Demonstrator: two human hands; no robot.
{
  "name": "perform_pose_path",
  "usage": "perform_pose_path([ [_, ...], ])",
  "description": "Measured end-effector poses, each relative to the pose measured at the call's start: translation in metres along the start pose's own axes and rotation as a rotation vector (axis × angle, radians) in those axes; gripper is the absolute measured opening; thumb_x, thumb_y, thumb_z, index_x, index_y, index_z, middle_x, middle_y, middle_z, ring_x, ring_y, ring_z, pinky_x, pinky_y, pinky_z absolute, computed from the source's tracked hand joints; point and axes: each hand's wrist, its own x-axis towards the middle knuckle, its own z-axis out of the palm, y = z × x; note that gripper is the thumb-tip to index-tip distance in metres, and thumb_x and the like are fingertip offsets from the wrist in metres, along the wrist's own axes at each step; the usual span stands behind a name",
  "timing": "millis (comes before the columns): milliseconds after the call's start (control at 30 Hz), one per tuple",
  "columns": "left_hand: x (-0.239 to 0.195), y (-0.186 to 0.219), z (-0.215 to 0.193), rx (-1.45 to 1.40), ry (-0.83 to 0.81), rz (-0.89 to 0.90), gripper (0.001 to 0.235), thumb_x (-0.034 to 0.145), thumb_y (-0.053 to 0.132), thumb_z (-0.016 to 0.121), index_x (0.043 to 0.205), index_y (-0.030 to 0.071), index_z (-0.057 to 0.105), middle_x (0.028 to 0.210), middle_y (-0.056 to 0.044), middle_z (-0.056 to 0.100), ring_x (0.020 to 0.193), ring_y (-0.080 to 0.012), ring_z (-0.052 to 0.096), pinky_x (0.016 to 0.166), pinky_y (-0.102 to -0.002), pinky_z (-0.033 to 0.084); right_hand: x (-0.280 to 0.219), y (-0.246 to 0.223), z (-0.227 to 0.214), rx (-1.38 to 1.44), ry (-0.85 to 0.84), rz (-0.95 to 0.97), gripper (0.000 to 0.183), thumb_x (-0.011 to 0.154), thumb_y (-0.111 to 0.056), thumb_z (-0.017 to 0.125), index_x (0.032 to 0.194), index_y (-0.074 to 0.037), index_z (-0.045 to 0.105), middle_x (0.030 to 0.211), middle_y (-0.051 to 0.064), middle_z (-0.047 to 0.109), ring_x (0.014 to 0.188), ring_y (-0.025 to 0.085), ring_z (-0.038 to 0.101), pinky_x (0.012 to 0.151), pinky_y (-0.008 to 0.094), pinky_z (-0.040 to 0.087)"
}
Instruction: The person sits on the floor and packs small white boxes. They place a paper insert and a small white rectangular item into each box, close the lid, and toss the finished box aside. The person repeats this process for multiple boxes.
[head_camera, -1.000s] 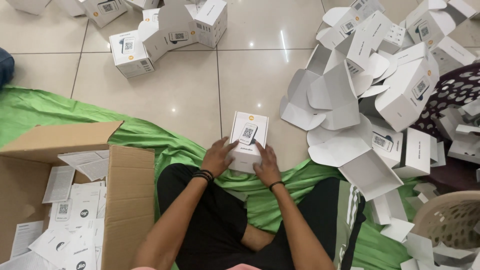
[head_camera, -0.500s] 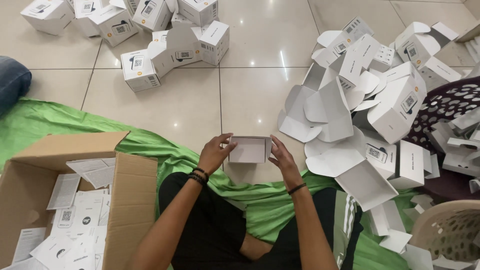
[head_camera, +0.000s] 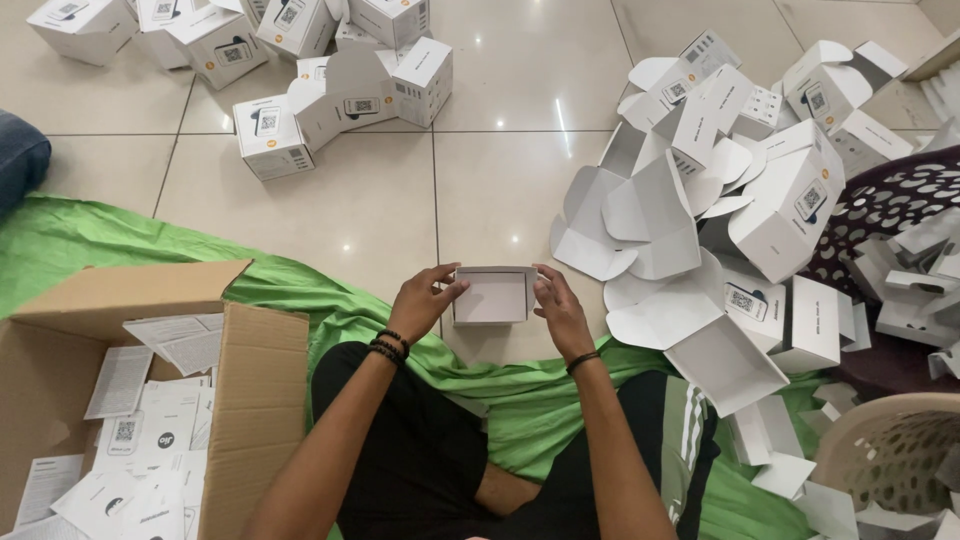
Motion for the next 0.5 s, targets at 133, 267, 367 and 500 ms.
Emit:
perform_pose_path([
  [133, -0.002, 0.006, -0.001, 0.054, 0.002, -0.018, 0.057, 0.09, 0.049, 0.067, 0.135, 0.015, 0.067, 0.115, -0.009, 0.074, 0.09, -0.0219, 0.073, 0.082, -0.036, 0.059, 0.0, -0.006, 0.006, 0.016, 0.035, -0.019, 0.059, 0.097, -0.057, 0.051, 0.142, -0.019, 0.056, 0.126, 0.01, 0.063, 0.119, 0.021, 0.06, 0.095, 0.042, 0.055],
  [267, 0.004, -0.009, 0.008, 0.094, -0.016, -0.035, 0.055, 0.093, 0.052, 0.064, 0.131, 0.013, 0.069, 0.12, -0.01, 0.071, 0.09, -0.0242, 0.072, 0.085, -0.038, 0.057, 0.017, 0.041, 0.01, 0.024, 0.038, -0.01, 0.057, 0.104, -0.057, 0.045, 0.14, -0.015, 0.061, 0.125, 0.011, 0.062, 0.12, 0.023, 0.058, 0.099, 0.044, 0.052],
  [367, 0.013, -0.043, 0.031, 0.07, 0.003, -0.041, 0.053, 0.103, 0.051, 0.059, 0.135, 0.009, 0.066, 0.136, -0.016, 0.061, 0.108, -0.0287, 0.068, 0.092, -0.04, 0.056, 0.026, 0.069, 0.022, -0.081, 0.09, -0.032, 0.054, 0.1, -0.044, 0.054, 0.145, -0.013, 0.053, 0.138, 0.015, 0.055, 0.129, 0.029, 0.053, 0.106, 0.047, 0.048],
  [500, 0.01, -0.046, 0.038, -0.016, -0.182, -0.204, 0.07, 0.095, 0.039, 0.064, 0.155, 0.013, 0.039, 0.146, -0.014, 0.059, 0.121, -0.0299, 0.066, 0.101, -0.041, 0.052, 0.017, 0.046, 0.032, 0.028, 0.025, 0.147, 0.067, 0.097, -0.025, 0.052, 0.159, -0.023, 0.028, 0.156, 0.012, 0.043, 0.141, 0.029, 0.045, 0.108, 0.048, 0.047],
])
